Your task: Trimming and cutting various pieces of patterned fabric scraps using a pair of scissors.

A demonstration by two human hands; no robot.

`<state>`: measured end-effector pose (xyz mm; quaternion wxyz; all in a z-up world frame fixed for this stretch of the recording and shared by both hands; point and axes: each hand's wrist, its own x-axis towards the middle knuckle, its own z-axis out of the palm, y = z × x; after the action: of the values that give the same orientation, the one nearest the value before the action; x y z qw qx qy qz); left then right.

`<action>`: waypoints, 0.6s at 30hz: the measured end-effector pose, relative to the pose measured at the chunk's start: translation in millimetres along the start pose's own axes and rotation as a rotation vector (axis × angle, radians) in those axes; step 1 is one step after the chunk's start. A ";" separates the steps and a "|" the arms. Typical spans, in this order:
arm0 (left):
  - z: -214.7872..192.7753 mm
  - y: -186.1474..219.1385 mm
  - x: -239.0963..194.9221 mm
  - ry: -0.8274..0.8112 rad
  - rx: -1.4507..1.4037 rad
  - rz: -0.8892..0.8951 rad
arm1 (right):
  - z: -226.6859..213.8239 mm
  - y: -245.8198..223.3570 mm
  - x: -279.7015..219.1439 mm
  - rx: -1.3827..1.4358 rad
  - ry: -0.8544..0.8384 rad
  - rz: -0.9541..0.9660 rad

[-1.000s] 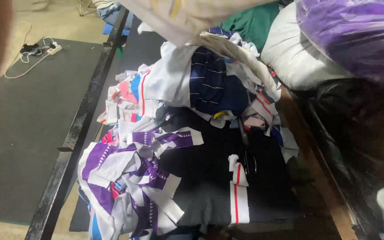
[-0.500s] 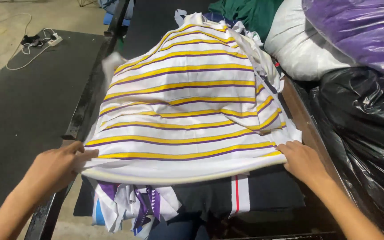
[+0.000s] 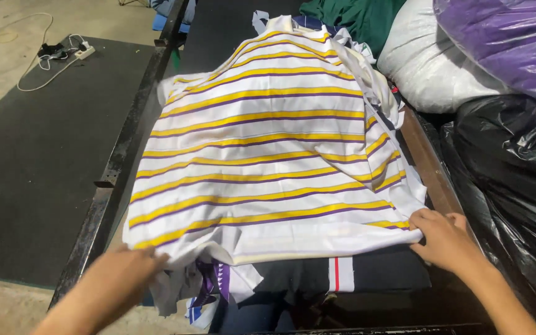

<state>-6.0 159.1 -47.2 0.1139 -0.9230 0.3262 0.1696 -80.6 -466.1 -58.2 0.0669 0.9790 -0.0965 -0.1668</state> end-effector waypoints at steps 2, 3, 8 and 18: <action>4.9 27.6 0.7 0.009 -0.042 0.062 | -15.7 -15.6 -10.5 0.036 -0.129 0.075; 4.7 45.4 0.8 0.054 -0.055 0.197 | -21.3 -23.0 -15.4 0.032 -0.157 0.102; 8.6 111.2 17.8 0.011 -0.121 0.526 | -29.3 -74.3 -41.6 0.474 0.074 -0.260; 25.2 88.3 -10.4 0.109 -0.117 0.806 | 40.0 -10.4 -20.5 0.113 0.494 -0.056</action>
<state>-76.2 105.8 -75.1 -0.0317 -0.7338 0.6571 0.1696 -111.4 -455.6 -90.9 0.0289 0.9945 -0.0593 0.0815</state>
